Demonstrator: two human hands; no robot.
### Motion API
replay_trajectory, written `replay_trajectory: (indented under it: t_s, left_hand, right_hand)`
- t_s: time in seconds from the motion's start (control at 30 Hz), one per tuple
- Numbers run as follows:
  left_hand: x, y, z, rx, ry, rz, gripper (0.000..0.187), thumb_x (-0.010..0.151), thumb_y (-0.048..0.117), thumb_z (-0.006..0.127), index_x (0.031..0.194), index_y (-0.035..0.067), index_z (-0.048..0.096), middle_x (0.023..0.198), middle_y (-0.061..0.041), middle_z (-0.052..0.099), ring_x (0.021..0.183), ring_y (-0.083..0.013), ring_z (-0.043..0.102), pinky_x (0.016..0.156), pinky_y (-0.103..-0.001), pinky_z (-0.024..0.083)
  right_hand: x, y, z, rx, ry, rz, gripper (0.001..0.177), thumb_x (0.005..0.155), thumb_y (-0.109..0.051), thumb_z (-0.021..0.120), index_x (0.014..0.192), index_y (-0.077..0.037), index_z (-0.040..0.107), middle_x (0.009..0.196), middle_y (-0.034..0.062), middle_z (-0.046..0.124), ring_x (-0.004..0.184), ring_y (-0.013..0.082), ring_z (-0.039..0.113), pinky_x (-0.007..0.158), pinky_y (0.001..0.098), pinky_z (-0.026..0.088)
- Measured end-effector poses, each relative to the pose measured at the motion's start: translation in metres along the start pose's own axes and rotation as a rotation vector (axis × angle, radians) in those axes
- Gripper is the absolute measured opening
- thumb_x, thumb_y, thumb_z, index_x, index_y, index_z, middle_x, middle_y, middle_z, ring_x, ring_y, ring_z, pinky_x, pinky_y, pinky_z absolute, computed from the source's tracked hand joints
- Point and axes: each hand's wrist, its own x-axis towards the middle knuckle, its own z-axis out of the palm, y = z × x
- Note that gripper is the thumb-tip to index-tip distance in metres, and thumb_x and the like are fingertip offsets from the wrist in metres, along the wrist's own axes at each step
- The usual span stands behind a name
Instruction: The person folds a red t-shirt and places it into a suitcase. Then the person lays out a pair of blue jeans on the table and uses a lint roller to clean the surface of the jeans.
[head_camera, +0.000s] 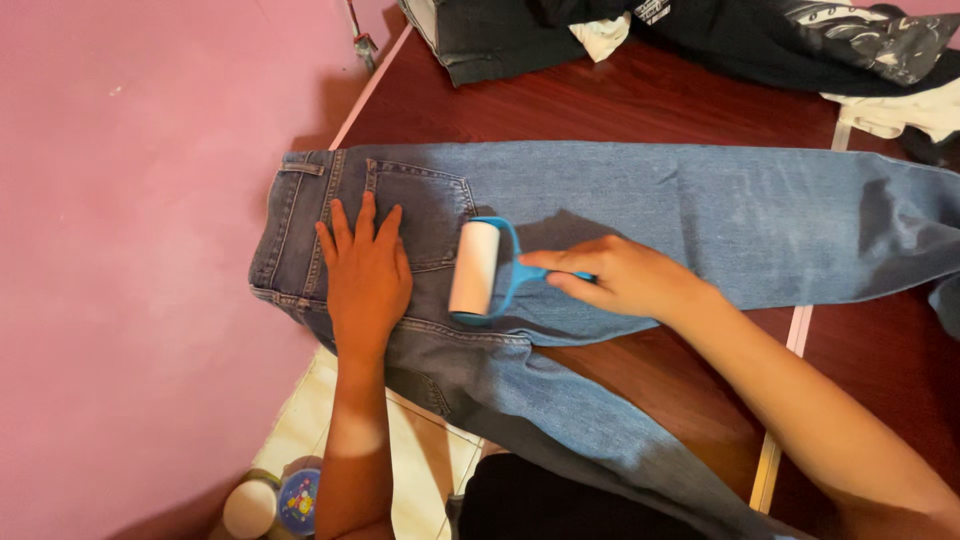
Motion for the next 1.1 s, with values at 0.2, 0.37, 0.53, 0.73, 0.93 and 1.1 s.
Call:
replay_trajectory:
  t_s: [0.2, 0.37, 0.53, 0.73, 0.93, 1.1]
  left_hand:
    - [0.002, 0.002, -0.003, -0.031, -0.028, -0.022, 0.048, 0.095, 0.031, 0.062, 0.136, 0.006, 0.063, 0.154, -0.022, 0.044, 0.146, -0.052, 0.027, 0.12, -0.064, 0.015]
    - [0.001, 0.0, 0.0, -0.012, -0.03, -0.028, 0.046, 0.099, 0.027, 0.06, 0.14, 0.007, 0.061, 0.157, -0.021, 0.045, 0.148, -0.0519, 0.027, 0.122, -0.064, 0.016]
    - [0.0, -0.002, 0.002, -0.036, -0.007, -0.065, 0.06, 0.093, 0.016, 0.059, 0.148, -0.004, 0.044, 0.156, -0.024, 0.042, 0.149, -0.0496, 0.028, 0.124, -0.06, 0.017]
    - [-0.002, -0.003, 0.004, -0.186, 0.113, -0.159, 0.078, 0.085, 0.001, 0.052, 0.156, -0.013, 0.021, 0.16, -0.033, 0.034, 0.152, -0.0466, 0.029, 0.127, -0.052, 0.02]
    - [-0.001, -0.001, -0.001, -0.229, 0.152, -0.163, 0.081, 0.085, 0.006, 0.054, 0.155, -0.015, 0.02, 0.157, -0.038, 0.033, 0.148, -0.0487, 0.032, 0.125, -0.052, 0.023]
    - [0.0, -0.002, 0.0, -0.148, 0.124, -0.108, 0.079, 0.084, 0.01, 0.056, 0.152, -0.015, 0.026, 0.155, -0.034, 0.039, 0.146, -0.0476, 0.035, 0.125, -0.054, 0.022]
  right_hand:
    - [-0.053, 0.001, -0.025, -0.037, -0.042, 0.255, 0.047, 0.096, -0.032, 0.057, 0.142, -0.029, 0.062, 0.095, 0.0115, 0.078, 0.073, 0.0283, 0.075, 0.072, 0.0401, 0.059]
    - [-0.066, -0.03, -0.023, -0.146, -0.015, 0.488, 0.052, 0.095, -0.036, 0.056, 0.147, -0.032, 0.058, 0.083, 0.0108, 0.076, 0.065, 0.028, 0.071, 0.066, 0.0393, 0.059]
    - [-0.033, -0.052, 0.004, -0.27, 0.072, 0.481, 0.053, 0.099, -0.037, 0.055, 0.152, -0.028, 0.052, 0.08, 0.0165, 0.073, 0.057, 0.0346, 0.07, 0.059, 0.0468, 0.058]
    - [0.059, -0.059, 0.033, -0.366, 0.255, 0.284, 0.047, 0.102, -0.029, 0.053, 0.148, -0.018, 0.048, 0.078, 0.022, 0.071, 0.064, 0.0432, 0.068, 0.056, 0.0533, 0.055]
    - [0.132, -0.042, 0.038, -0.25, 0.38, 0.156, 0.043, 0.105, -0.027, 0.051, 0.146, -0.012, 0.052, 0.081, 0.024, 0.071, 0.07, 0.0461, 0.068, 0.064, 0.0568, 0.054]
    - [0.098, -0.039, 0.042, -0.241, 0.387, 0.143, 0.046, 0.102, -0.026, 0.054, 0.146, -0.014, 0.053, 0.084, 0.0246, 0.071, 0.069, 0.046, 0.068, 0.062, 0.0543, 0.055]
